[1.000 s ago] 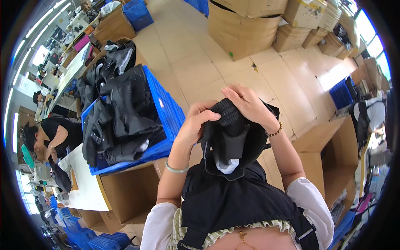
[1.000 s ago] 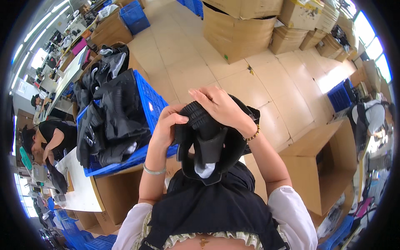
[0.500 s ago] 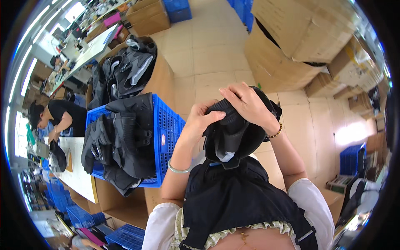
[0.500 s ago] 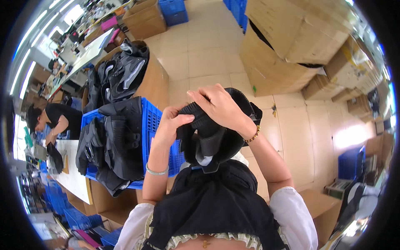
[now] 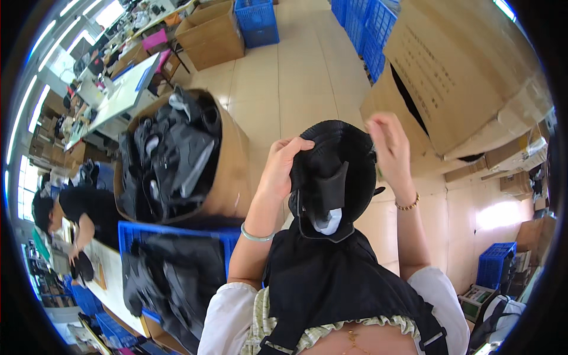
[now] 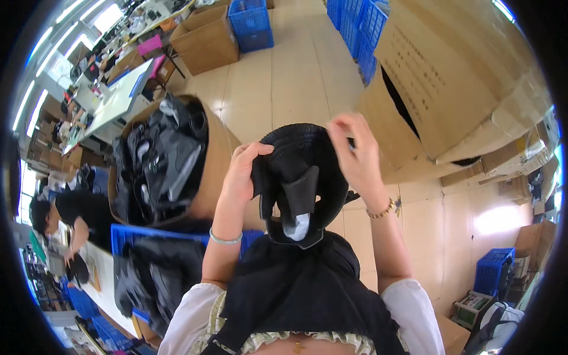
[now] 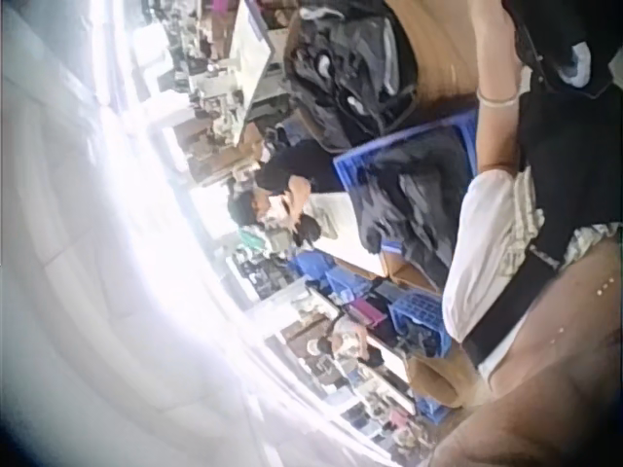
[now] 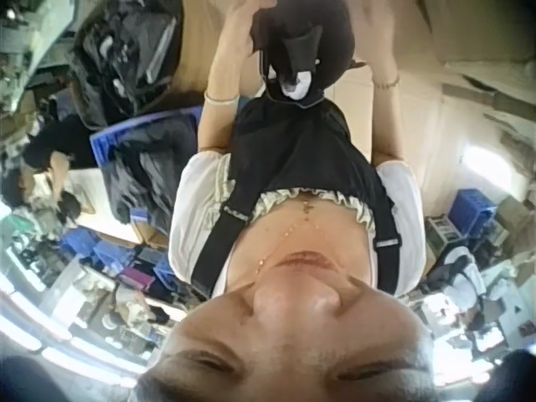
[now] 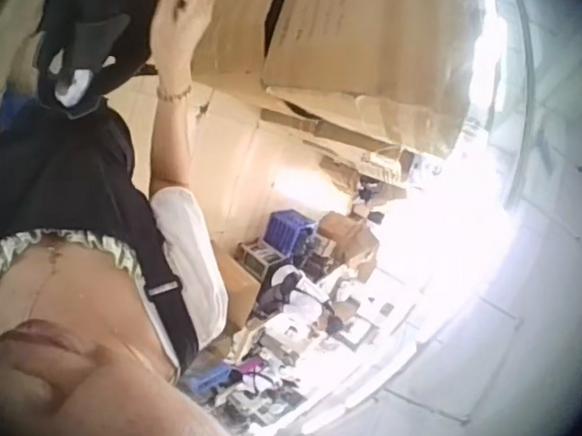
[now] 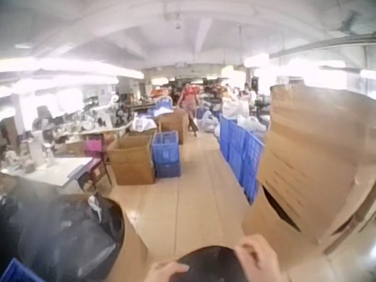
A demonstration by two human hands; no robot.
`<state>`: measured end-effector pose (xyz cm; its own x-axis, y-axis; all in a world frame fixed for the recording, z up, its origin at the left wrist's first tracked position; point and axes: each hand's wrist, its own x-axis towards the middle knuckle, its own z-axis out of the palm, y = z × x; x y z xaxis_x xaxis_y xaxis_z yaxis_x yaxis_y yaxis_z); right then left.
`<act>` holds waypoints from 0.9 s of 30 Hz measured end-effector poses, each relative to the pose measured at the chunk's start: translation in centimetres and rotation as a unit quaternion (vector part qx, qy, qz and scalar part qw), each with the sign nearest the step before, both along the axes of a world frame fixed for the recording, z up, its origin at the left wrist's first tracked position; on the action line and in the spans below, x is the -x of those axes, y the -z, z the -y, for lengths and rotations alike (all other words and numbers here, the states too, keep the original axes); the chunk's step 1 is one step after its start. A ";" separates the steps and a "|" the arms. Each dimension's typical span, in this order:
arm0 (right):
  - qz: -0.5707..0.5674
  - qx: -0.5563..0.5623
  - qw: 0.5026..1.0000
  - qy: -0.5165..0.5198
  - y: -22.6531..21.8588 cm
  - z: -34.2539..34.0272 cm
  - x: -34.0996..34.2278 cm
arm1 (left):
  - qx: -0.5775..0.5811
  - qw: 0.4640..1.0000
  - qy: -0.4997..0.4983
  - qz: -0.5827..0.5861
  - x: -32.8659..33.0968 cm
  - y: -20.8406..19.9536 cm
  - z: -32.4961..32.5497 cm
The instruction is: The person picks up a boot upper from a basket, carries it to a sewing machine workstation, and stitches the boot upper using the sewing machine.
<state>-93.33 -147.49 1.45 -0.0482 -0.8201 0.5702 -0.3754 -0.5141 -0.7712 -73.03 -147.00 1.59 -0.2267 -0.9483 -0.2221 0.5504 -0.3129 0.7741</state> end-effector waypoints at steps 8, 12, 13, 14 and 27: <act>0.033 -0.278 0.934 0.221 15.7 14.0 8.0 | 0.070 0.994 0.020 0.085 -1.3 0.0 23.9; 0.061 -0.430 0.882 0.185 29.5 18.0 12.3 | 0.032 0.996 -0.008 0.086 -2.5 1.5 34.8; -0.054 -0.502 0.849 0.156 32.4 19.8 13.5 | 0.032 0.996 -0.012 0.087 -2.8 1.8 37.4; -0.130 -0.499 0.851 0.102 34.7 21.5 14.4 | 0.015 0.995 -0.032 0.096 -2.9 1.9 40.0; -0.171 -0.469 0.860 -0.106 29.6 77.6 4.9 | -0.005 0.984 -0.177 0.015 -8.8 5.5 68.1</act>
<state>-98.28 -225.07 -28.17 0.1971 -0.8965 -0.3968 -0.6381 0.1900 -0.7462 -64.24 -215.07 -3.92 0.1244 -0.9643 -0.2337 0.6034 -0.1134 0.7894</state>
